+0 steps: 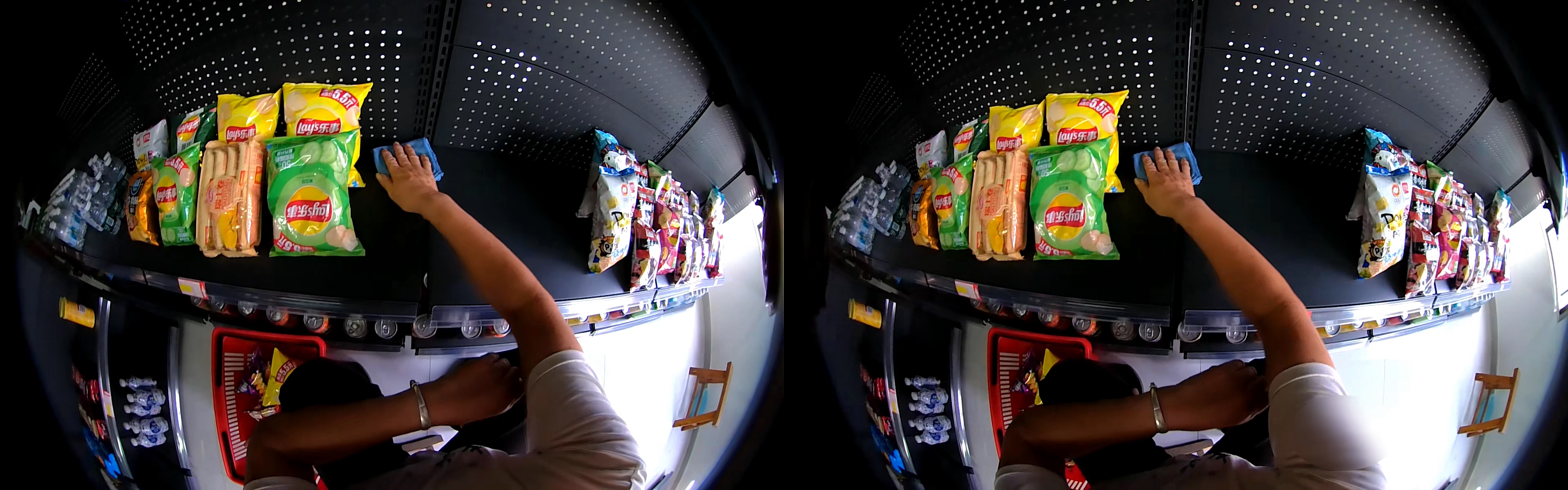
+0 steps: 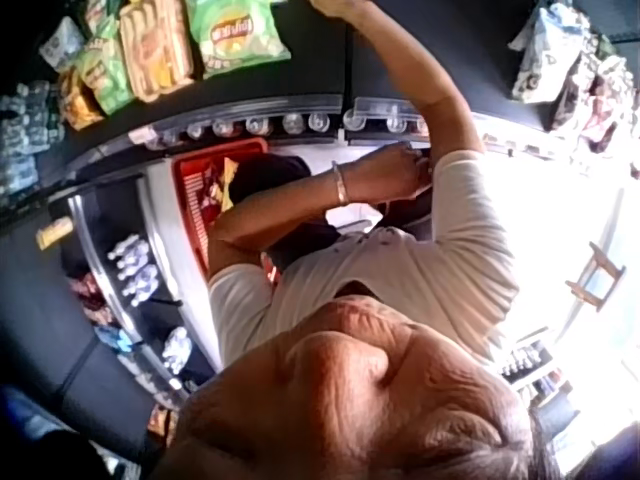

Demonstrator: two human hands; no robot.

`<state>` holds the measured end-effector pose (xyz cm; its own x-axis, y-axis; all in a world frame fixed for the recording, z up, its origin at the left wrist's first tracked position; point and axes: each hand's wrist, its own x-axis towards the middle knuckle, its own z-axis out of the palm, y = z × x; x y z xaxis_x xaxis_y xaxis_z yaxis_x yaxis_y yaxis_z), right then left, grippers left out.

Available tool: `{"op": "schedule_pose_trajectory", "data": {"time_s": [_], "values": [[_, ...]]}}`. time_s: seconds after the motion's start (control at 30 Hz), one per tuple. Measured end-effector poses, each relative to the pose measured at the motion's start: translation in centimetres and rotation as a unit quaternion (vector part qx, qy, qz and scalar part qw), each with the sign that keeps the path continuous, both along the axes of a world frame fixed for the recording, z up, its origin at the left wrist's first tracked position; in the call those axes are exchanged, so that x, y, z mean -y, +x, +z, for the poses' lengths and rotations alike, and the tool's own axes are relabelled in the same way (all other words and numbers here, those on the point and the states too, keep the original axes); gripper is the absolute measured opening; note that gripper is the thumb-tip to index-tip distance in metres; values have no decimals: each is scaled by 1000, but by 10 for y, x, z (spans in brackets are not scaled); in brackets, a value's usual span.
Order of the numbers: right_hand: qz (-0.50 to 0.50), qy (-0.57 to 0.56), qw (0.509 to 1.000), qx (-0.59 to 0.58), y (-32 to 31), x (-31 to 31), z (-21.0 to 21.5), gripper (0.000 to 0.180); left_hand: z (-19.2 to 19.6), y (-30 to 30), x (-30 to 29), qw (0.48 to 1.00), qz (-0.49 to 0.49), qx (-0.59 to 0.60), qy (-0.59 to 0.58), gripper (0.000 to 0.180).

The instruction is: The person wipes a store shelf with a blue cloth and then restocks it with various snack items. They take bags of chips and other snacks from a red basket and place them on the shelf, arranging them in rows.

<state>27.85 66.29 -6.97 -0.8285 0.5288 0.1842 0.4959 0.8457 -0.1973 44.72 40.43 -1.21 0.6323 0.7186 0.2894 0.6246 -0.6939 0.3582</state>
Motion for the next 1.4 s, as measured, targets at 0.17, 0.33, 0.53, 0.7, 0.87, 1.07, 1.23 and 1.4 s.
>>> {"op": "schedule_pose_trajectory", "data": {"time_s": [0.17, 0.33, 0.53, 0.7, 0.87, 1.07, 1.23, 1.4], "values": [[152, 20, 988, 24, 56, 19, 3, 63, 1, -4, 3, 994, 30, -47, 97, 17], [268, 28, 961, 62, 116, 70, 17, 63, -2, -2, 4, 994, 46, -39, 86, 13], [350, -35, 929, 112, 161, 109, 32, 59, -3, -4, -5, 999, 39, 15, 27, 15], [352, -38, 929, 107, 182, 113, 33, 55, -10, -3, -10, 997, 51, 2, 62, 11], [230, 3, 969, 86, 232, 75, 18, 57, -13, -1, -14, 997, 57, -16, 52, 12], [149, -4, 985, 88, 274, 72, 22, 58, -12, -5, -10, 995, 74, -36, 57, 13], [142, 26, 987, 70, 247, 95, 25, 57, -17, -6, -11, 994, 72, -49, 63, 11], [168, 20, 985, 31, 192, 90, 12, 65, -12, -2, -11, 996, 65, -38, 53, 9]]}}
